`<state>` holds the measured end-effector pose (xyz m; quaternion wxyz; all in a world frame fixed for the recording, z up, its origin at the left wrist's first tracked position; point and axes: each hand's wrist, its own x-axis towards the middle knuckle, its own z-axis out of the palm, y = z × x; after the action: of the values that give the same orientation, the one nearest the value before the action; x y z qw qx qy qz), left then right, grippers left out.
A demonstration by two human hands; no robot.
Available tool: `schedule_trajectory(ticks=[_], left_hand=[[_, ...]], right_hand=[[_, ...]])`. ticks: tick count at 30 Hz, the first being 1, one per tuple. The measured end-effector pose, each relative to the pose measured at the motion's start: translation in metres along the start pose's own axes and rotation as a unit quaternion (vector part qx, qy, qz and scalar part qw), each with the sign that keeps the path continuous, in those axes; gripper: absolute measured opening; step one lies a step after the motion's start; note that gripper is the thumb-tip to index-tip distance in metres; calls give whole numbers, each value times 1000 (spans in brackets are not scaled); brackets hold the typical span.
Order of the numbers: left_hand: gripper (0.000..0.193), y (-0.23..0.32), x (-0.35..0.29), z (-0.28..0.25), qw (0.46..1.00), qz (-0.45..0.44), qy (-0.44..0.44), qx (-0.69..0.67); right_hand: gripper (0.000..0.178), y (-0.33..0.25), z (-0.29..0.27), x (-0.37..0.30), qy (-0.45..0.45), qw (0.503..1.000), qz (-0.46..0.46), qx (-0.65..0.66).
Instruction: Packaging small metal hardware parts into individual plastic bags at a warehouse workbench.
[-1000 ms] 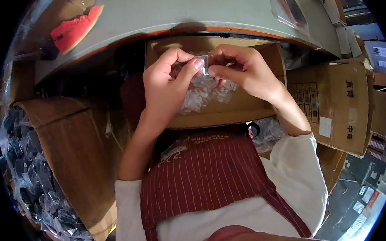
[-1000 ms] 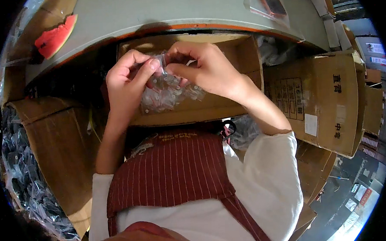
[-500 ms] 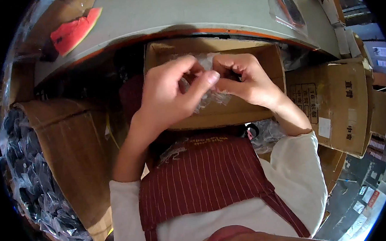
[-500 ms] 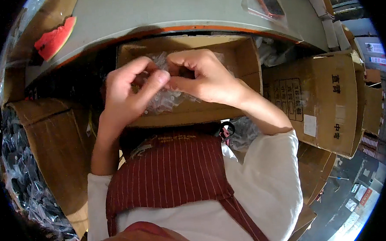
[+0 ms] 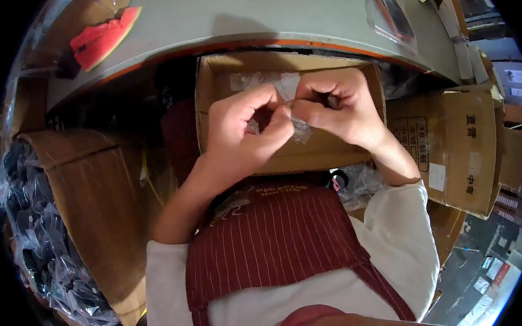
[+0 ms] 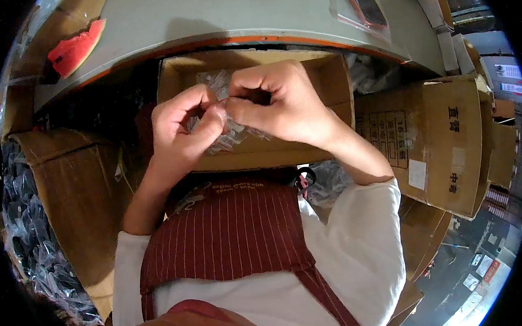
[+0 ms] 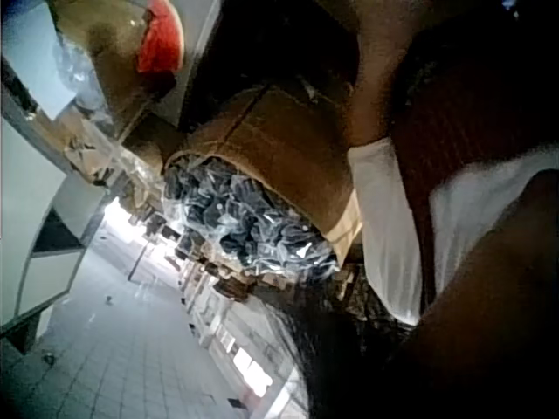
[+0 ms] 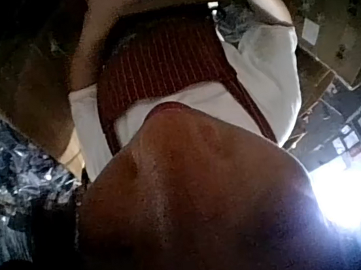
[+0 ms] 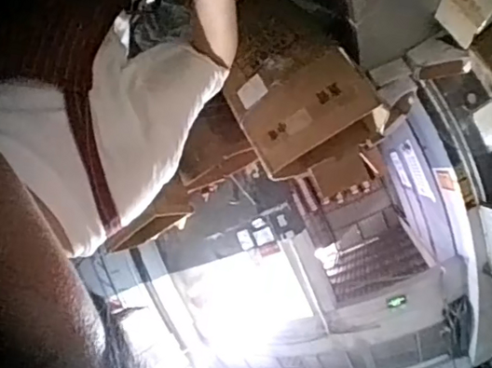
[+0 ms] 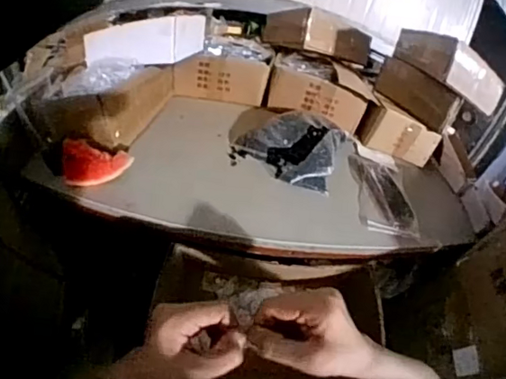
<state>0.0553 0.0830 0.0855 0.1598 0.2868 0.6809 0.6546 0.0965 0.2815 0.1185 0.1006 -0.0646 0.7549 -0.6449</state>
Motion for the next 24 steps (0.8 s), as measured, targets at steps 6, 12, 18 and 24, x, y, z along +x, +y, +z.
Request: schedule_trajectory(ticks=[6, 12, 18, 24], left_hand=[[21, -1, 14, -2, 878, 261, 146, 373], [44, -9, 26, -14, 869, 299, 135, 370], [36, -19, 27, -30, 891, 249, 169, 339], [32, -39, 26, -28, 914, 163, 180, 326]], right_hand=[[11, 1, 5, 16, 176, 876, -189, -407], [17, -9, 1, 35, 116, 937, -121, -306], [21, -13, -14, 77, -3, 951, -91, -296], [16, 5, -68, 187, 121, 803, -230, -537]])
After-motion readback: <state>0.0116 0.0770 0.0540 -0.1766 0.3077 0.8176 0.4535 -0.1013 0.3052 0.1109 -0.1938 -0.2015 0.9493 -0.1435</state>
